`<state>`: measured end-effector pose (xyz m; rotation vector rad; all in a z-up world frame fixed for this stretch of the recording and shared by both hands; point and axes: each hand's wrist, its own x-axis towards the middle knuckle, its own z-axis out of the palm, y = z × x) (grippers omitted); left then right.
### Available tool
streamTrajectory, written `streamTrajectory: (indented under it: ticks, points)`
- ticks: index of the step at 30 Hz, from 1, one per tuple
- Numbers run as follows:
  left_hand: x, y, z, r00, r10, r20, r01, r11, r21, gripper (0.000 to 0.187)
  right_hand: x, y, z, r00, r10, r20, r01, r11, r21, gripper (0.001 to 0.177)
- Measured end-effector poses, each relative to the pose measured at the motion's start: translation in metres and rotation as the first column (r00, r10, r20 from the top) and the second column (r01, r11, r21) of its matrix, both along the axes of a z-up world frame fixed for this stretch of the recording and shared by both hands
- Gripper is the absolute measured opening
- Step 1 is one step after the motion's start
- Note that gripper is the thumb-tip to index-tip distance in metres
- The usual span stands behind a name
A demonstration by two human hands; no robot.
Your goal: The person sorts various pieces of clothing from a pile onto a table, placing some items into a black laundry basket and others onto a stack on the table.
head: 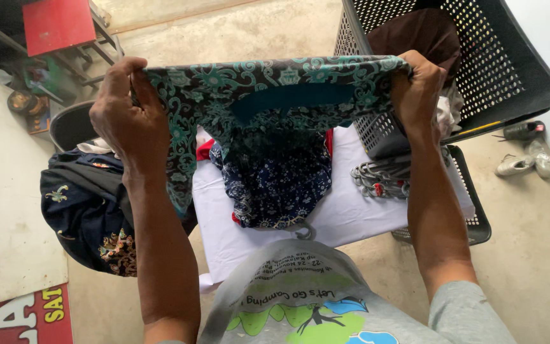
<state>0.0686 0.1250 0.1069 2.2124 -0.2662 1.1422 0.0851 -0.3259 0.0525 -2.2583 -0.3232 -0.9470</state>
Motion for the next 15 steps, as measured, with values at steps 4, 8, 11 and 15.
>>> streamTrajectory:
  ticks: [4,8,11,15]
  points:
    - [-0.003,0.000,0.003,0.999,-0.014,0.033,0.014,1.000,0.012,0.016,-0.005,0.005,0.007,0.999,-0.003,-0.033,0.004,0.999,0.052,0.014]
    - [-0.008,0.001,0.005,0.995,-0.040,0.093,0.039,0.999,0.016,0.016,-0.017,0.002,0.014,0.997,-0.071,0.010,0.071,0.996,-0.053,0.016]
    - [-0.008,0.003,0.011,0.983,-0.045,0.177,0.048,0.999,-0.011,0.018,-0.018,-0.010,0.014,0.996,-0.044,0.077,0.044,0.999,0.002,0.019]
    - [-0.017,0.005,0.025,0.984,-0.024,0.179,0.027,1.000,-0.014,0.014,-0.013,-0.033,0.015,0.954,-0.059,0.293,0.057,0.998,0.014,0.014]
